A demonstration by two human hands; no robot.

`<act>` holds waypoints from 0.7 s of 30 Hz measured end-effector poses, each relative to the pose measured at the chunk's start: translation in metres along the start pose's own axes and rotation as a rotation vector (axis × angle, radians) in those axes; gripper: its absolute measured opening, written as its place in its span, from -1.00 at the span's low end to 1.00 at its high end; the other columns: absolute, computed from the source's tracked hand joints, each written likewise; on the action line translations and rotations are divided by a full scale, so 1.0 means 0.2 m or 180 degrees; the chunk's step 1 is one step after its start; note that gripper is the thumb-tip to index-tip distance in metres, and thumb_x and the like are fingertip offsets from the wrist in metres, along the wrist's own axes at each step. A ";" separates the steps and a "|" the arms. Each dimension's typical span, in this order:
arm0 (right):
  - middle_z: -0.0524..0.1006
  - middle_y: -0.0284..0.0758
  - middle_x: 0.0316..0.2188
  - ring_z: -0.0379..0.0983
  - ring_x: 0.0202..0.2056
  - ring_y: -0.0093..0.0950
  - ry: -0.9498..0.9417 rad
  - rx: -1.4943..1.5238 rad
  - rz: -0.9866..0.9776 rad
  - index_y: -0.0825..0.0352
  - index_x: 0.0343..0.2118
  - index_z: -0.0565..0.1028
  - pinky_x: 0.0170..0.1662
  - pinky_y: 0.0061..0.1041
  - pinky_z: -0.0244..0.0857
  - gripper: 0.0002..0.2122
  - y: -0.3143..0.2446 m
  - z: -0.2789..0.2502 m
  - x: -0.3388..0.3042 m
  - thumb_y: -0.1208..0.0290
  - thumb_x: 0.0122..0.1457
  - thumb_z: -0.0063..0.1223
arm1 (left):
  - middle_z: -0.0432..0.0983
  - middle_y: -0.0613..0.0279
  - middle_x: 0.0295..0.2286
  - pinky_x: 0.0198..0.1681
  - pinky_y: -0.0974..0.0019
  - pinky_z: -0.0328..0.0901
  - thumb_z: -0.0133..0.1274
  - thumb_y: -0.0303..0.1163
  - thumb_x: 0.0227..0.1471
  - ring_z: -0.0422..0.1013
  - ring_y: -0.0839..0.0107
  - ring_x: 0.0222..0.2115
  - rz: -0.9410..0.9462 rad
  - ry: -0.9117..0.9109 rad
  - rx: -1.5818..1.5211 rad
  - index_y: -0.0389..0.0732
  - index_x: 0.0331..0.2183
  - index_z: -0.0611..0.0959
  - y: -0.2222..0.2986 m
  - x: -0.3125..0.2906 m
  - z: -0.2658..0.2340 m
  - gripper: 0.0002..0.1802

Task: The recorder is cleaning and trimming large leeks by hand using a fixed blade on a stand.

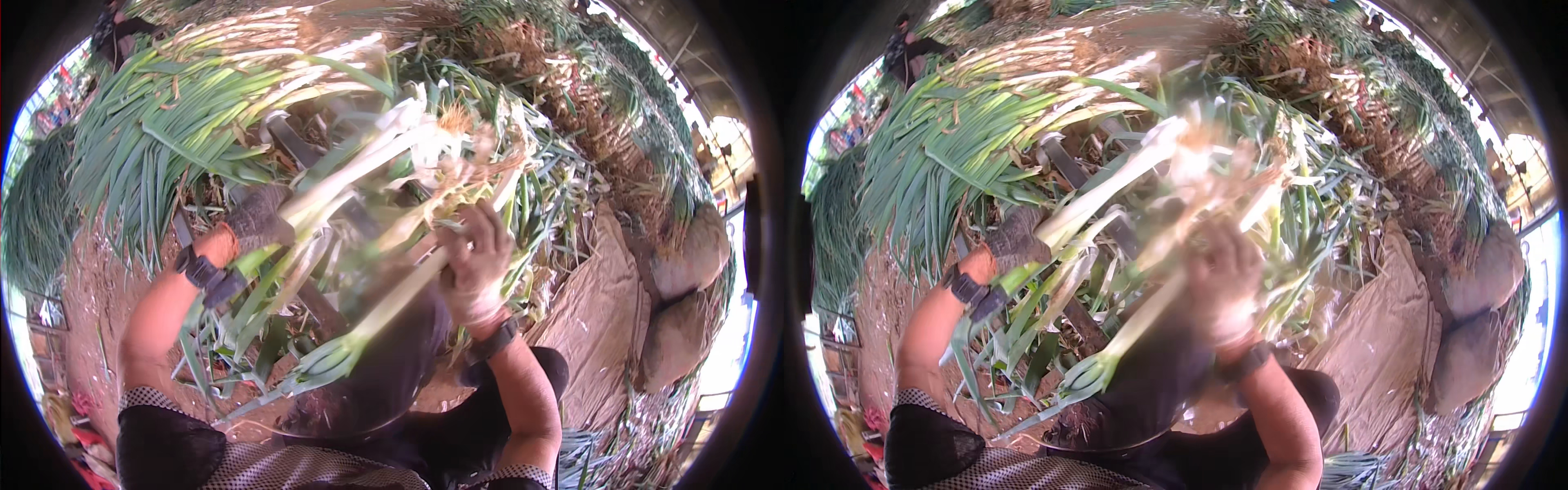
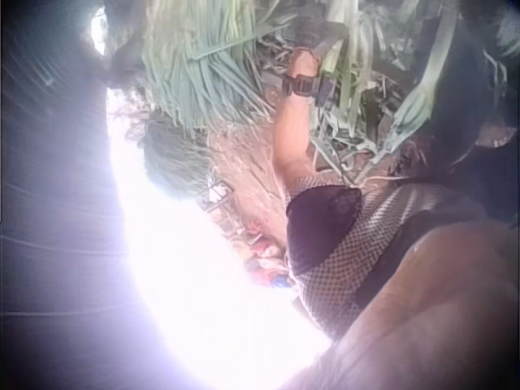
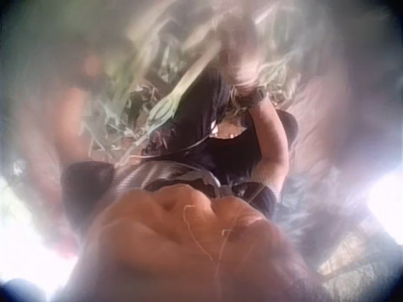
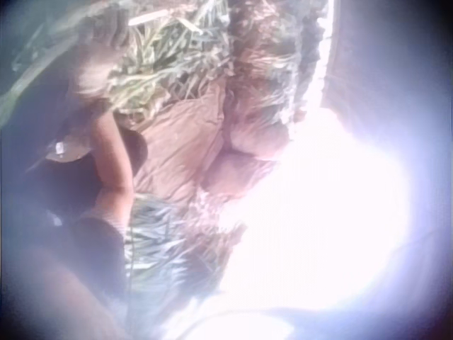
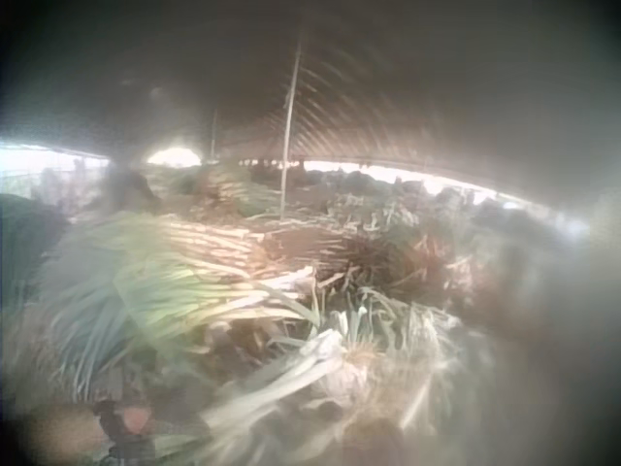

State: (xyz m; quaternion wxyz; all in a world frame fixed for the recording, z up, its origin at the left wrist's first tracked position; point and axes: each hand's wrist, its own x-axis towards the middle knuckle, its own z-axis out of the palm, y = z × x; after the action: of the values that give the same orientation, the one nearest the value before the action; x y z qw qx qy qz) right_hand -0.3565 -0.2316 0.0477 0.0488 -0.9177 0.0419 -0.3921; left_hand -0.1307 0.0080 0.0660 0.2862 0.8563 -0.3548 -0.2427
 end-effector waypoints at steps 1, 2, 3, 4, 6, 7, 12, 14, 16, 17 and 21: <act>0.41 -0.25 -0.09 0.29 0.03 -0.14 0.0039 0.0169 -0.0036 0.20 -0.27 0.49 -0.01 -0.22 0.17 -0.65 -0.04 -0.01 -0.02 0.58 -0.24 0.07 | 0.51 0.12 -0.47 -0.31 0.30 0.34 0.24 -0.41 -0.47 0.42 0.36 -0.43 -0.0158 -0.0369 -0.0435 -0.38 -0.25 0.58 0.14 -0.03 0.01 -0.44; 0.42 -0.25 -0.09 0.30 0.02 -0.16 0.0086 0.0342 -0.0070 0.23 -0.27 0.48 -0.03 -0.25 0.19 -0.64 -0.07 -0.01 -0.03 0.58 -0.26 0.08 | 0.53 0.14 -0.48 -0.33 0.34 0.35 0.25 -0.43 -0.43 0.43 0.41 -0.45 -0.0272 -0.0362 -0.0363 -0.37 -0.29 0.60 0.17 -0.05 0.04 -0.51; 0.43 -0.24 -0.11 0.32 0.00 -0.17 0.0151 0.0516 -0.0168 0.26 -0.26 0.47 -0.07 -0.26 0.21 -0.63 -0.08 0.03 -0.07 0.57 -0.27 0.08 | 0.54 0.15 -0.48 -0.33 0.36 0.35 0.25 -0.43 -0.41 0.44 0.43 -0.45 -0.0522 -0.0647 -0.0594 -0.37 -0.29 0.60 0.32 -0.08 0.06 -0.52; 0.44 -0.24 -0.12 0.34 -0.02 -0.19 0.0202 0.0613 -0.0238 0.29 -0.26 0.46 -0.11 -0.28 0.23 -0.62 -0.07 0.05 -0.10 0.56 -0.28 0.08 | 0.54 0.17 -0.48 -0.33 0.38 0.36 0.25 -0.44 -0.39 0.44 0.45 -0.45 -0.0729 -0.0989 -0.0826 -0.36 -0.29 0.61 0.48 -0.08 0.12 -0.53; 0.47 -0.29 -0.20 0.38 -0.07 -0.27 0.0477 0.0596 -0.0262 0.33 -0.33 0.47 -0.20 -0.28 0.27 -0.77 -0.10 0.07 -0.11 0.56 -0.16 0.04 | 0.56 0.19 -0.47 -0.33 0.39 0.37 0.25 -0.41 -0.33 0.45 0.45 -0.47 -0.0322 -0.1150 -0.1689 -0.35 -0.26 0.61 0.51 -0.13 0.28 -0.54; 0.47 -0.26 -0.20 0.37 -0.07 -0.25 0.0344 0.0763 -0.0081 0.36 -0.35 0.47 -0.19 -0.26 0.27 -0.77 -0.07 0.08 -0.15 0.57 -0.16 0.03 | 0.55 0.19 -0.43 -0.26 0.38 0.35 0.28 -0.37 -0.32 0.45 0.45 -0.40 -0.0111 -0.1052 -0.1873 -0.33 -0.23 0.59 0.52 -0.15 0.37 -0.50; 0.46 -0.18 -0.19 0.34 -0.04 -0.19 0.0153 0.0979 0.0525 0.44 -0.40 0.45 -0.17 -0.19 0.26 -0.81 0.01 0.11 -0.24 0.56 -0.15 -0.02 | 0.55 0.18 -0.37 -0.15 0.32 0.32 0.36 -0.27 -0.32 0.43 0.41 -0.30 0.0560 -0.0251 -0.1080 -0.30 -0.15 0.54 0.58 -0.26 0.68 -0.36; 0.46 -0.23 -0.20 0.37 -0.05 -0.23 -0.0395 0.0742 0.0318 0.37 -0.29 0.48 -0.15 -0.27 0.27 -0.71 0.03 0.08 -0.23 0.48 -0.16 0.04 | 0.55 0.19 -0.39 -0.16 0.31 0.33 0.38 -0.24 -0.33 0.44 0.40 -0.32 0.1151 0.0464 -0.0366 -0.28 -0.13 0.53 0.52 -0.23 0.75 -0.34; 0.46 -0.24 -0.18 0.36 -0.02 -0.25 -0.0321 0.0631 0.0280 0.38 -0.27 0.48 -0.14 -0.28 0.27 -0.70 0.06 0.13 -0.25 0.42 -0.12 0.04 | 0.55 0.22 -0.41 -0.20 0.31 0.35 0.41 -0.25 -0.38 0.45 0.41 -0.35 0.0160 -0.0009 -0.0194 -0.28 -0.19 0.56 0.44 -0.16 0.76 -0.36; 0.46 -0.24 -0.17 0.35 0.00 -0.24 -0.0002 0.0305 0.0160 0.38 -0.25 0.48 -0.14 -0.28 0.27 -0.69 0.09 0.15 -0.25 0.40 -0.12 0.06 | 0.55 0.24 -0.41 -0.28 0.33 0.38 0.42 -0.32 -0.42 0.46 0.44 -0.40 0.0087 -0.0075 0.0255 -0.27 -0.26 0.59 0.47 -0.15 0.74 -0.42; 0.27 -0.10 0.00 0.16 0.10 -0.14 0.0104 0.0369 0.1180 0.41 -0.03 0.31 0.04 -0.08 0.18 -0.40 0.30 -0.03 -0.13 0.30 -0.17 0.25 | 0.56 0.30 -0.46 -0.35 0.38 0.43 0.38 -0.37 -0.41 0.49 0.47 -0.43 -0.0292 -0.0443 -0.0795 -0.21 -0.30 0.61 0.61 -0.22 0.57 -0.51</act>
State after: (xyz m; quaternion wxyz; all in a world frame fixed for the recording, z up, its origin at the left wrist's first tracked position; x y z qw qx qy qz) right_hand -0.3820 -0.2877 0.0257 0.1724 -0.8834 0.1883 -0.3929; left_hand -0.2859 -0.0667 0.0740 0.3538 0.8105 -0.3014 -0.3565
